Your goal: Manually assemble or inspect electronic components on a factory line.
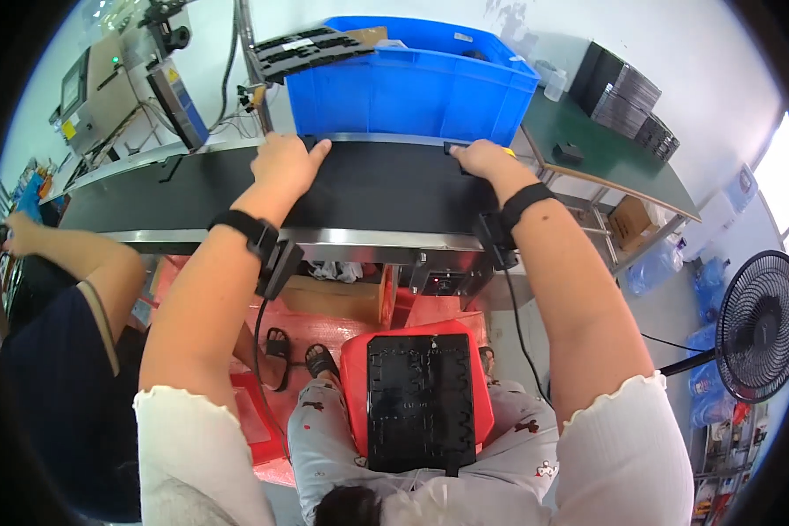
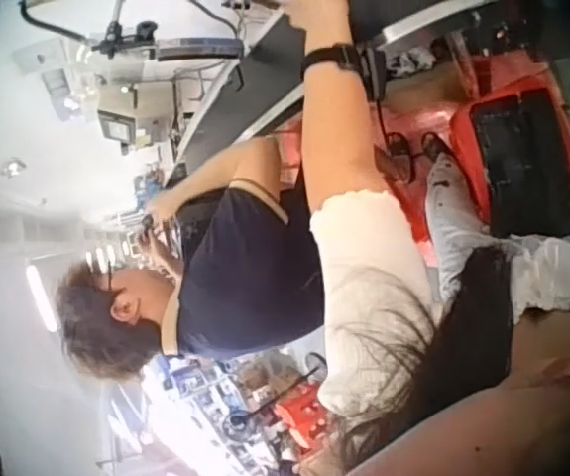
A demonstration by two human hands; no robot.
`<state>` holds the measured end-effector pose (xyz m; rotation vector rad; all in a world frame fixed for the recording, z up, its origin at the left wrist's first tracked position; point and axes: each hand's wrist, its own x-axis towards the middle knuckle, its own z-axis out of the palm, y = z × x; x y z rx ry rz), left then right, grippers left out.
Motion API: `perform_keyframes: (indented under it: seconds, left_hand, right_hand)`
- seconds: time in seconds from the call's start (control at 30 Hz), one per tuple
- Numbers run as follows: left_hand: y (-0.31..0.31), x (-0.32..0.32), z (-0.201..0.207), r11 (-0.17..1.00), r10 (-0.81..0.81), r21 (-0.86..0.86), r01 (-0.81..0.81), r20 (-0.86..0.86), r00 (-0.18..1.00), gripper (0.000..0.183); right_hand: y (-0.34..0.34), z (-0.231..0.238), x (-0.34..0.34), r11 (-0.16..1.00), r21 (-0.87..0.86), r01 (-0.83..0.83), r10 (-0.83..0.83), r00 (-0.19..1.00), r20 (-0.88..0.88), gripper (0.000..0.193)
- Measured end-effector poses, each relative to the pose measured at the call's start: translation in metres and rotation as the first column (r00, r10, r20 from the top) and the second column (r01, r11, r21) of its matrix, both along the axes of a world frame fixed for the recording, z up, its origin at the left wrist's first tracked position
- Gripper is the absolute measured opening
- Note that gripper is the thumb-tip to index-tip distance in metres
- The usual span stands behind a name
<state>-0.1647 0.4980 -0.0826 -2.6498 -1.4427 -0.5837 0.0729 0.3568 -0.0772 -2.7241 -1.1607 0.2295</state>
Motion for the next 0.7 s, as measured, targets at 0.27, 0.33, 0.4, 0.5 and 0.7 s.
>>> perform_keyframes:
  seconds: [0.27, 0.33, 0.4, 0.5, 0.7]
  left_hand:
    - [0.051, 0.052, -0.021, 0.993, -0.112, 0.005, 0.115, -0.218, 0.97, 0.048]
    - [0.07, 0.064, -0.036, 0.988, -0.125, 0.058, 0.145, -0.263, 0.957, 0.045]
    - [0.066, 0.071, -0.047, 0.98, -0.165, 0.07, 0.185, -0.23, 0.959, 0.044]
    - [0.076, 0.034, -0.062, 0.956, -0.285, 0.082, 0.282, 0.026, 0.958, 0.041]
    - [-0.044, -0.037, -0.04, 0.88, -0.298, -0.135, 0.456, 0.589, 0.751, 0.033]
  right_hand:
    - [-0.003, -0.024, 0.056, 0.995, 0.097, 0.017, -0.044, 0.958, 0.283, 0.021]
    - [-0.013, -0.02, 0.069, 0.991, 0.106, -0.087, 0.045, 0.937, 0.347, 0.015]
    - [-0.035, -0.01, 0.05, 0.91, 0.411, -0.059, 0.035, 0.997, 0.066, 0.015]
    - [-0.098, 0.018, -0.039, 0.637, 0.77, -0.029, 0.385, 0.878, -0.285, 0.03]
    - [-0.176, -0.058, -0.104, 0.786, 0.592, -0.18, 0.567, 0.59, -0.574, 0.017]
